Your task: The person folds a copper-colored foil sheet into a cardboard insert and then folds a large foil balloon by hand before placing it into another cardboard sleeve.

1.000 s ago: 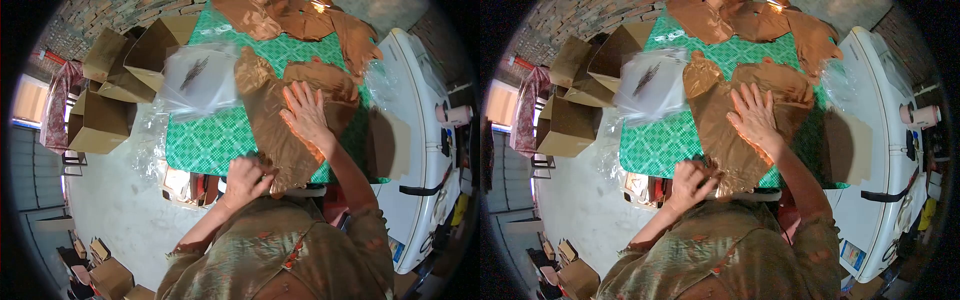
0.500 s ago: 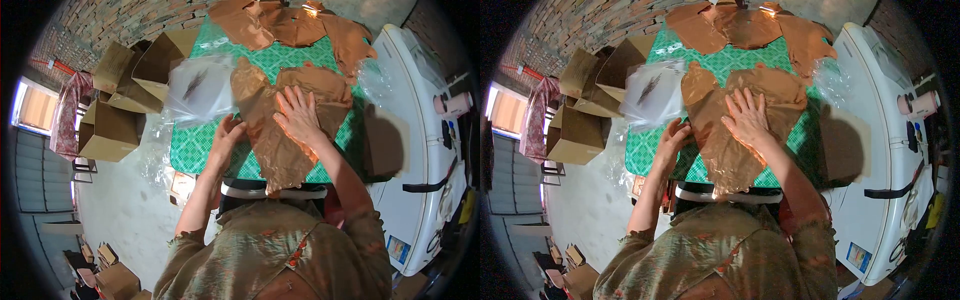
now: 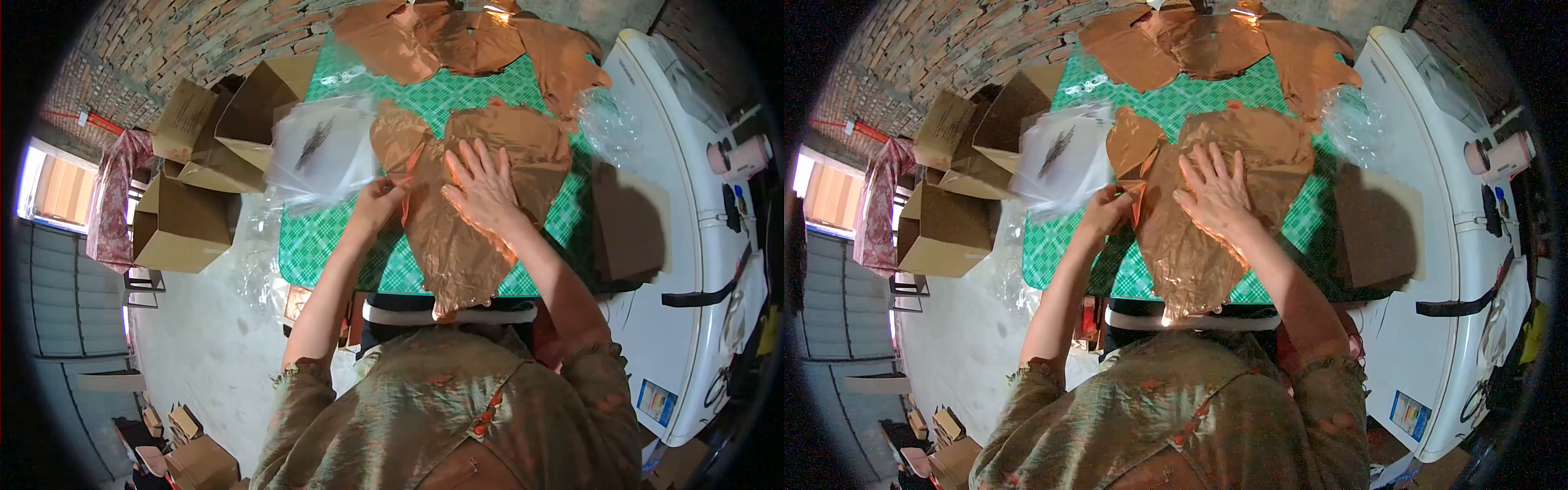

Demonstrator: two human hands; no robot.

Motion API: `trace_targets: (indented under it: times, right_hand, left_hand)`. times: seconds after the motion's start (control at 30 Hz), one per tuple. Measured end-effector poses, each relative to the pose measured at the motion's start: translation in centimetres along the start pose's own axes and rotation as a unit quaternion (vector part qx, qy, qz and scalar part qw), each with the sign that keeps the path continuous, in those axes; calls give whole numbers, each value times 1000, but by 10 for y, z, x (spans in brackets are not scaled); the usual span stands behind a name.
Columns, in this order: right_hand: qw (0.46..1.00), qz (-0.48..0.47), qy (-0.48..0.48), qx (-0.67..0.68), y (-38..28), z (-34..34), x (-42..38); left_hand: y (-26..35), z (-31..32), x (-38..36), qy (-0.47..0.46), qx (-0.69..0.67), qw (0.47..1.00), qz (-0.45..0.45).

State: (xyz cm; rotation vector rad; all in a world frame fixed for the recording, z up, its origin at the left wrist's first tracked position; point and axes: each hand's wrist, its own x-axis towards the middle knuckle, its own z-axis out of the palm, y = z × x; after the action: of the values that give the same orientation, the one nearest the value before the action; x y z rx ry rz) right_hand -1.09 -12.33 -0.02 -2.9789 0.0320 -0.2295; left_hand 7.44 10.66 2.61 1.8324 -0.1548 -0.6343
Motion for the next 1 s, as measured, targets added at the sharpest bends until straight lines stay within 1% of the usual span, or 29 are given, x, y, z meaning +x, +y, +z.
trace_targets:
  times: [0.1,0.2,0.3,0.33,0.43,0.47,0.53,0.6,0.63,0.73,0.77,0.8,0.9,1.0]
  right_hand:
    - [1000,1,-14,3,0,0,1]
    - [1000,1,-21,7,1,0,2]
    - [1000,-7,4,12,1,2,0]
    - [1000,-11,16,14,1,3,0]
    - [998,1,-54,-14,1,-6,2]
    - [996,7,-80,-26,-1,-11,3]
    - [990,20,-131,-50,-5,-22,5]
    - [991,18,-121,-50,-4,-19,5]
    - [992,17,-116,-51,-3,-16,4]
    - [1000,2,-26,17,1,-2,2]
    - [999,3,-32,9,2,0,2]
    - [999,4,-38,2,1,-1,2]
    - [999,4,-42,-5,1,-1,2]
    - [999,-3,-45,2,0,-1,2]
  left_hand:
    - [-8,-2,24,28,98,991,90]
    - [-6,1,32,15,135,977,167]
    - [19,17,19,4,87,974,208]
    - [14,22,28,-16,45,972,230]
    - [14,35,32,-31,23,970,240]
    - [8,43,39,-37,-17,964,264]
    - [11,55,39,-38,-73,956,282]
    - [14,59,36,-36,-141,951,273]
    - [15,58,30,-33,-182,949,254]
    - [3,43,34,-30,-300,938,173]
    - [-6,38,38,-30,-337,930,142]
    - [-2,38,34,12,-359,924,129]
    - [1,33,27,59,-380,917,105]
    - [-9,34,34,46,-411,905,103]
